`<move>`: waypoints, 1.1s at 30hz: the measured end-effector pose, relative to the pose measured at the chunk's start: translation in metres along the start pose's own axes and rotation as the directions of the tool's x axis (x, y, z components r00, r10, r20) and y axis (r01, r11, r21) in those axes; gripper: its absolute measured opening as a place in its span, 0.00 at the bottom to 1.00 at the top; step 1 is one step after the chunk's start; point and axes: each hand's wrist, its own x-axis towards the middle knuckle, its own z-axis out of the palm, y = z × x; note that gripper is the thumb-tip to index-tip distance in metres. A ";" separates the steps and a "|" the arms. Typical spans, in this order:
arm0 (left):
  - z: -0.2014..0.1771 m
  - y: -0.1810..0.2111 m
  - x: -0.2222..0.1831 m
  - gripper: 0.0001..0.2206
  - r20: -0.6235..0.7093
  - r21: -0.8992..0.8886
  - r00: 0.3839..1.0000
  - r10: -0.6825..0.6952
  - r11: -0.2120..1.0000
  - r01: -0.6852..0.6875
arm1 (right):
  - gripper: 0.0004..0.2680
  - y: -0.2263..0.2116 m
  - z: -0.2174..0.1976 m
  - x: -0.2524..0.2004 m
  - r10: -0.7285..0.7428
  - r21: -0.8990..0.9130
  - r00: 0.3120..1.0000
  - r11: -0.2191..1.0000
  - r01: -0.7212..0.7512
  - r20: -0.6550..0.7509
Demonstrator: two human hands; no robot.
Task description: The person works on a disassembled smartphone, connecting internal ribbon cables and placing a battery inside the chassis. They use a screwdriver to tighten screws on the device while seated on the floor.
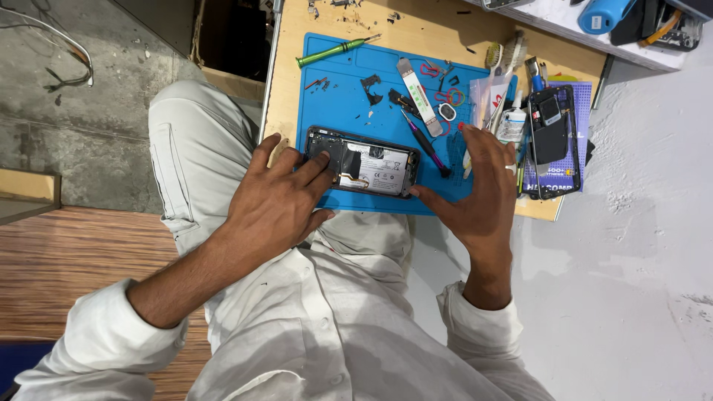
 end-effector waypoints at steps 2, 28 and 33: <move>0.000 0.001 0.000 0.25 -0.004 0.023 1.000 0.002 1.000 -0.002 | 0.36 -0.001 0.003 0.000 -0.030 0.001 1.000 1.000 0.030 0.004; 0.005 0.008 -0.001 0.24 -0.010 0.004 0.999 -0.036 0.999 0.036 | 0.05 -0.003 0.011 0.034 -0.044 0.004 0.994 0.999 0.044 -0.096; 0.008 0.007 -0.002 0.25 -0.063 -0.021 0.997 -0.047 0.999 0.046 | 0.03 0.001 0.011 0.046 -0.005 -0.068 1.000 0.998 0.003 -0.026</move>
